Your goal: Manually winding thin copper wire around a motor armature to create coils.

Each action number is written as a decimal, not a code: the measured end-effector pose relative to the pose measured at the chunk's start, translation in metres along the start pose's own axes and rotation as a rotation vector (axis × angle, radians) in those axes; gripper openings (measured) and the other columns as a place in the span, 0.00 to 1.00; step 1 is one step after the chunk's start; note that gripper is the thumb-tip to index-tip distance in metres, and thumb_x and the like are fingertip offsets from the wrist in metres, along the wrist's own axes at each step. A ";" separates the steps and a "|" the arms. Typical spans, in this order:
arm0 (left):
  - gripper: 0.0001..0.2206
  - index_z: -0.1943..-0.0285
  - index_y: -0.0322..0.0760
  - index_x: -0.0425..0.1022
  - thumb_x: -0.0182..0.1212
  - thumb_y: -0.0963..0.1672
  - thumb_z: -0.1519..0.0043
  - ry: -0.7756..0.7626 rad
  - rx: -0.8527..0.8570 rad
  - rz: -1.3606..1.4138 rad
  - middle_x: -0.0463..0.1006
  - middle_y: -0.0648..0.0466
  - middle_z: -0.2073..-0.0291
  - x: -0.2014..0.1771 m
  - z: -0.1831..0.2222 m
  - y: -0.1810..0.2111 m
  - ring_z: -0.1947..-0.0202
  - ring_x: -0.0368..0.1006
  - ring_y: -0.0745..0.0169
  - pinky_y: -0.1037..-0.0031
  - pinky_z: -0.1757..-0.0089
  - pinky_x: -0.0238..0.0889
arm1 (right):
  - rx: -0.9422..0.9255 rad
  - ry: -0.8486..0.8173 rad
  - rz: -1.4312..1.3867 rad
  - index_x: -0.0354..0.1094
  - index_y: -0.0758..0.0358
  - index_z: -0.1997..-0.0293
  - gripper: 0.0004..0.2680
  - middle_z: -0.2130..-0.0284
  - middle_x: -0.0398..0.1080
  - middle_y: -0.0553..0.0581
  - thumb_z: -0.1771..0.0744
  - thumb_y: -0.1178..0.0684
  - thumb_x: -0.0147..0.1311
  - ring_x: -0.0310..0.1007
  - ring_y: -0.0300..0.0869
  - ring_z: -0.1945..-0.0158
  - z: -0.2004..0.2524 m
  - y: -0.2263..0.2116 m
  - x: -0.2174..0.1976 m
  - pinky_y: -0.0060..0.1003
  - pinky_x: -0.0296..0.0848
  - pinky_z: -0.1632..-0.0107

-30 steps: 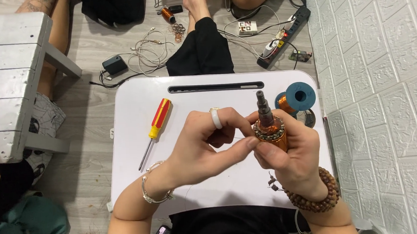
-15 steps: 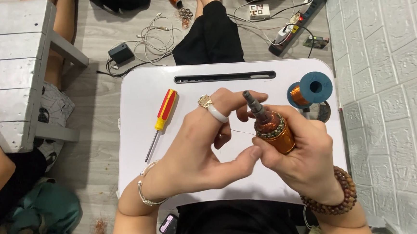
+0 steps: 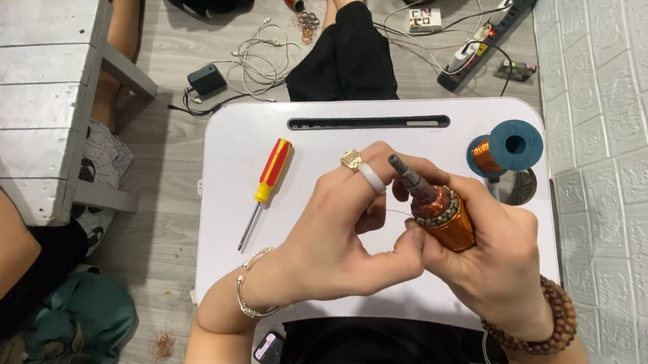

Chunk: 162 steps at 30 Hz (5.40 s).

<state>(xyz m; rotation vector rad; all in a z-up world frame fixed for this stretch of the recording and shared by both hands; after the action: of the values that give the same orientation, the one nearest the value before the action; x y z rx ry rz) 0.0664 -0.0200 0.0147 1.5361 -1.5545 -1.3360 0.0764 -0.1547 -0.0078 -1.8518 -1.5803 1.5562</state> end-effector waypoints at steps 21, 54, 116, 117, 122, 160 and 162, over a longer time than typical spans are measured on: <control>0.17 0.49 0.33 0.71 0.60 0.38 0.49 -0.019 -0.068 0.119 0.69 0.58 0.69 0.005 -0.001 -0.010 0.74 0.54 0.74 0.84 0.71 0.53 | -0.022 0.020 0.080 0.66 0.78 0.48 0.19 0.68 0.77 0.63 0.41 0.60 0.63 0.77 0.39 0.72 0.001 0.001 -0.003 0.27 0.73 0.72; 0.12 0.53 0.32 0.68 0.61 0.36 0.45 0.164 0.168 -0.085 0.70 0.56 0.71 0.003 0.004 -0.001 0.77 0.59 0.72 0.83 0.73 0.55 | 0.112 -0.005 -0.237 0.69 0.70 0.55 0.11 0.77 0.70 0.51 0.40 0.63 0.56 0.59 0.31 0.80 -0.003 0.017 -0.009 0.23 0.56 0.77; 0.02 0.64 0.39 0.80 0.63 0.39 0.41 0.349 0.195 0.016 0.57 0.61 0.92 -0.012 -0.001 -0.011 0.87 0.48 0.75 0.84 0.82 0.50 | 0.086 0.008 -0.908 0.58 0.79 0.42 0.21 0.73 0.65 0.64 0.33 0.46 0.41 0.58 0.34 0.82 -0.017 0.043 0.022 0.29 0.65 0.84; 0.02 0.64 0.38 0.80 0.63 0.39 0.41 0.355 0.202 0.002 0.57 0.60 0.92 -0.012 -0.002 -0.010 0.87 0.49 0.75 0.84 0.82 0.50 | 0.085 -0.007 -0.882 0.58 0.80 0.41 0.22 0.74 0.62 0.63 0.35 0.46 0.44 0.56 0.35 0.82 -0.019 0.041 0.022 0.30 0.65 0.83; 0.02 0.65 0.37 0.80 0.63 0.39 0.41 0.360 0.190 0.019 0.58 0.61 0.92 -0.011 -0.004 -0.012 0.86 0.48 0.76 0.83 0.82 0.50 | -0.029 0.009 -0.770 0.58 0.82 0.39 0.19 0.67 0.69 0.69 0.37 0.61 0.49 0.67 0.39 0.74 -0.021 0.030 0.010 0.30 0.71 0.76; 0.01 0.65 0.42 0.77 0.63 0.41 0.40 0.364 0.223 0.004 0.53 0.60 0.90 -0.007 0.004 -0.007 0.85 0.49 0.72 0.81 0.78 0.51 | 0.101 0.034 -1.127 0.64 0.74 0.52 0.18 0.81 0.69 0.69 0.40 0.49 0.47 0.44 0.28 0.90 -0.016 0.061 0.021 0.23 0.49 0.90; 0.02 0.65 0.31 0.78 0.64 0.38 0.44 0.224 0.195 -0.016 0.76 0.54 0.80 -0.003 0.003 -0.002 0.82 0.61 0.72 0.82 0.77 0.55 | 0.113 -0.022 -1.248 0.63 0.76 0.48 0.16 0.73 0.69 0.55 0.36 0.53 0.45 0.48 0.28 0.84 -0.014 0.049 0.020 0.20 0.43 0.83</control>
<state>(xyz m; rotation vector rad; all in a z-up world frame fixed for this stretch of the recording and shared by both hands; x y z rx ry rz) 0.0654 -0.0159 0.0126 1.7539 -1.5677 -1.0038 0.1116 -0.1511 -0.0488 -0.4619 -1.9456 0.9795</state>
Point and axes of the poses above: each hand's wrist, its own z-axis away from the middle knuckle, its own x-axis out of the palm, y = z × x, the point moved 7 cm from there along -z, towards the middle knuckle
